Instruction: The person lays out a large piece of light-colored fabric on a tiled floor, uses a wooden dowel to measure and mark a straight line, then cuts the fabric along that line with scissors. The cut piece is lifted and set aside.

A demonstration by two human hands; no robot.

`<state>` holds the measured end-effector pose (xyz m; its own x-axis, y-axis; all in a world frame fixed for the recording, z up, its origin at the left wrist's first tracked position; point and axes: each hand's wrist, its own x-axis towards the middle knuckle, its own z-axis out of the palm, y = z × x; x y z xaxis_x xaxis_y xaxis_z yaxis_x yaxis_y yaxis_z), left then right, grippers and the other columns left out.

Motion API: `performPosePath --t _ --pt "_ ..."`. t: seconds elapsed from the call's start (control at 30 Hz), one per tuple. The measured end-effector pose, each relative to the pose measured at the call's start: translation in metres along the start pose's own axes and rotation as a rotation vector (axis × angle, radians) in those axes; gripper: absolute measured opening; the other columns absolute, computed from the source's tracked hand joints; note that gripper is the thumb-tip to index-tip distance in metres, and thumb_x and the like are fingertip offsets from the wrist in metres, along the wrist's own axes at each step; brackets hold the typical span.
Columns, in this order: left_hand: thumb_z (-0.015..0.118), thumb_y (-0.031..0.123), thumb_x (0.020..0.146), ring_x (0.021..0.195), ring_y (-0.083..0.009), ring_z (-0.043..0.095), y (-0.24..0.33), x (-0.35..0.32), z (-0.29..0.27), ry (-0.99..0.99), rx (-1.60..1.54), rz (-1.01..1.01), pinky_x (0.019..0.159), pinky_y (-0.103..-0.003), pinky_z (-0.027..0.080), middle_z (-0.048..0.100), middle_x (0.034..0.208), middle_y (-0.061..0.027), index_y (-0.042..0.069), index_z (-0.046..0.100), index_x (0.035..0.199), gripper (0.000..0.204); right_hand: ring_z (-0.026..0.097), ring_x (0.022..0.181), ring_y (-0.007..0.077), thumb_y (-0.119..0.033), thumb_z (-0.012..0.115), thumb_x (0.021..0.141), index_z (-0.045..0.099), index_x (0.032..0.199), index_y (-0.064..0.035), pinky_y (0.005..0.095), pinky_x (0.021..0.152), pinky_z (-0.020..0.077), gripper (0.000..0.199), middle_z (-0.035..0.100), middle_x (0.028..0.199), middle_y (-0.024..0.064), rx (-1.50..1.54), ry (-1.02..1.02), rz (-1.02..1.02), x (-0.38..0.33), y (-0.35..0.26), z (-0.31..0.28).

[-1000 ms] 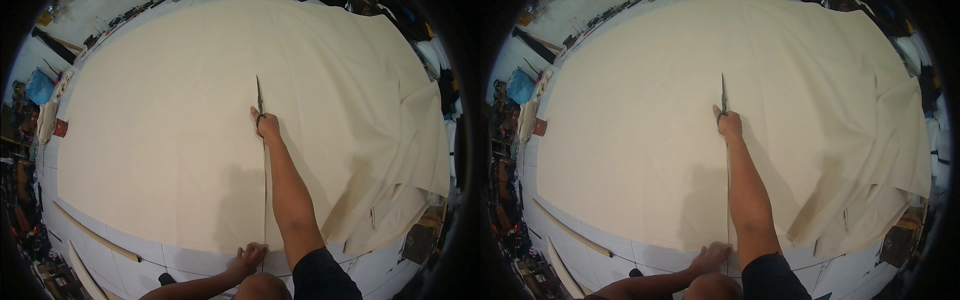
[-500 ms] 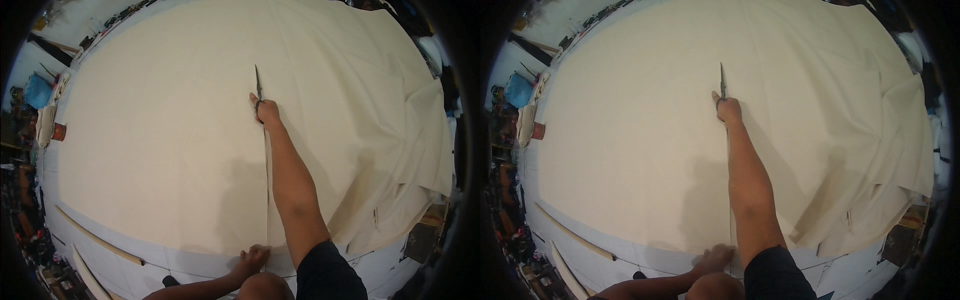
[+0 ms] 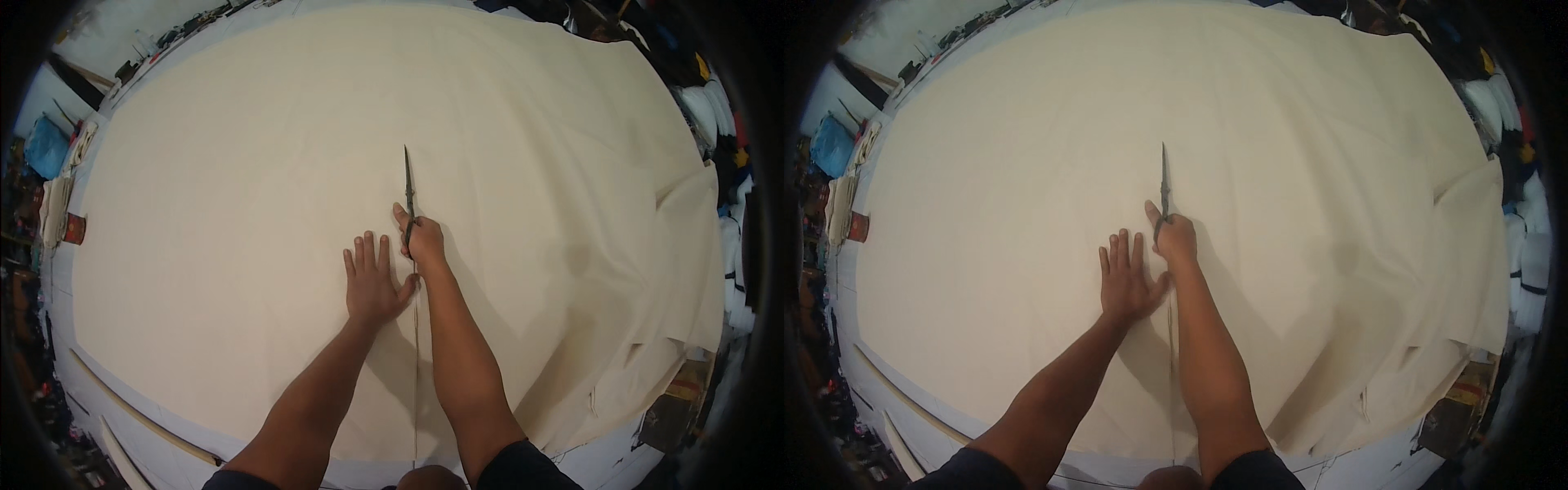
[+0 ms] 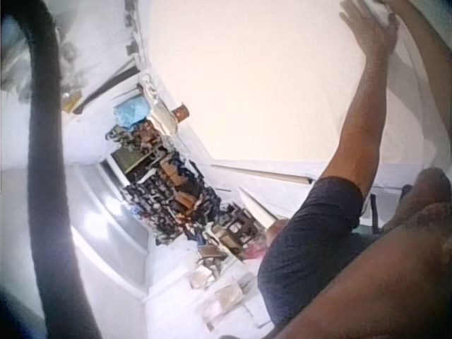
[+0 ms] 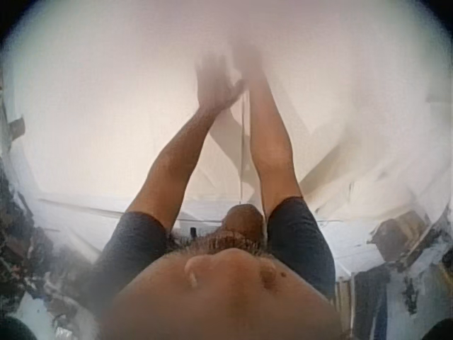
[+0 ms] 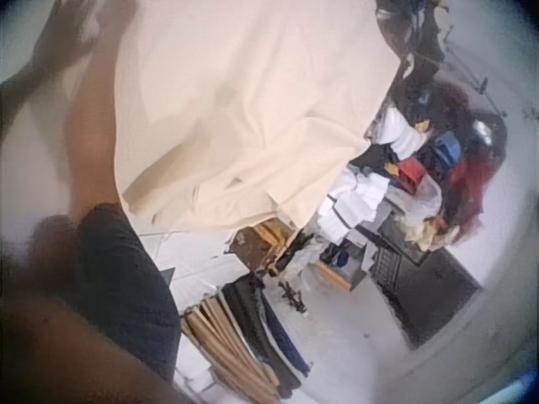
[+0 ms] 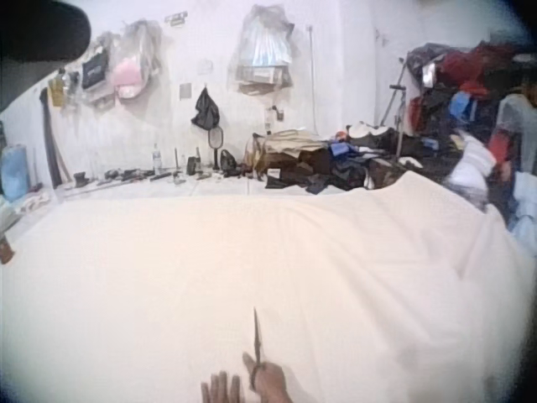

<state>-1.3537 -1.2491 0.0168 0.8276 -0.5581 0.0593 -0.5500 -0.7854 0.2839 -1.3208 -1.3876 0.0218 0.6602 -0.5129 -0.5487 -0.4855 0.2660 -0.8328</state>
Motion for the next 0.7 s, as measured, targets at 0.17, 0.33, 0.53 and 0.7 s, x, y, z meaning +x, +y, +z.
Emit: performPosePath --t 0.17,0.33,0.53,0.7 --pt "0.056 0.060 0.081 0.143 -0.0446 0.015 0.003 0.011 -0.011 -0.075 -0.065 -0.047 0.115 -0.059 0.008 0.021 0.152 -0.0288 -0.001 0.029 0.146 0.093 0.052 0.045 0.0153 -0.053 0.066 0.086 0.053 0.065 -0.0032 0.0281 0.045 0.0459 0.056 0.051 0.057 0.0039 -0.116 -0.008 0.013 -0.005 -0.012 -0.002" --pt "0.054 0.060 0.083 0.143 -0.0425 0.018 0.000 0.009 -0.010 -0.139 -0.049 -0.090 0.115 -0.058 0.011 0.024 0.152 -0.0259 0.001 0.033 0.145 0.089 0.055 0.050 0.0194 -0.054 0.064 0.087 0.054 0.068 -0.0014 0.0328 0.053 0.0469 0.057 0.053 0.058 0.0080 -0.101 -0.051 0.095 -0.003 -0.011 -0.005" --pt "0.056 0.058 0.083 0.142 -0.0441 0.020 0.002 0.014 -0.007 -0.207 -0.055 -0.115 0.113 -0.061 0.013 0.025 0.151 -0.0269 0.002 0.034 0.144 0.086 0.045 0.043 0.0097 -0.050 0.064 0.090 0.048 0.067 -0.0083 0.0260 0.042 0.0370 0.050 0.044 0.050 -0.0015 -0.226 0.046 -0.045 0.004 0.008 0.000" --pt "0.061 0.058 0.081 0.142 -0.0468 0.019 0.005 0.019 -0.007 -0.288 -0.113 -0.159 0.113 -0.063 0.012 0.023 0.151 -0.0301 0.001 0.033 0.144 0.089 0.043 0.044 0.0090 -0.050 0.061 0.092 0.049 0.071 -0.0077 0.0257 0.043 0.0362 0.048 0.042 0.053 -0.0024 -0.237 0.000 -0.063 0.040 -0.022 0.004"
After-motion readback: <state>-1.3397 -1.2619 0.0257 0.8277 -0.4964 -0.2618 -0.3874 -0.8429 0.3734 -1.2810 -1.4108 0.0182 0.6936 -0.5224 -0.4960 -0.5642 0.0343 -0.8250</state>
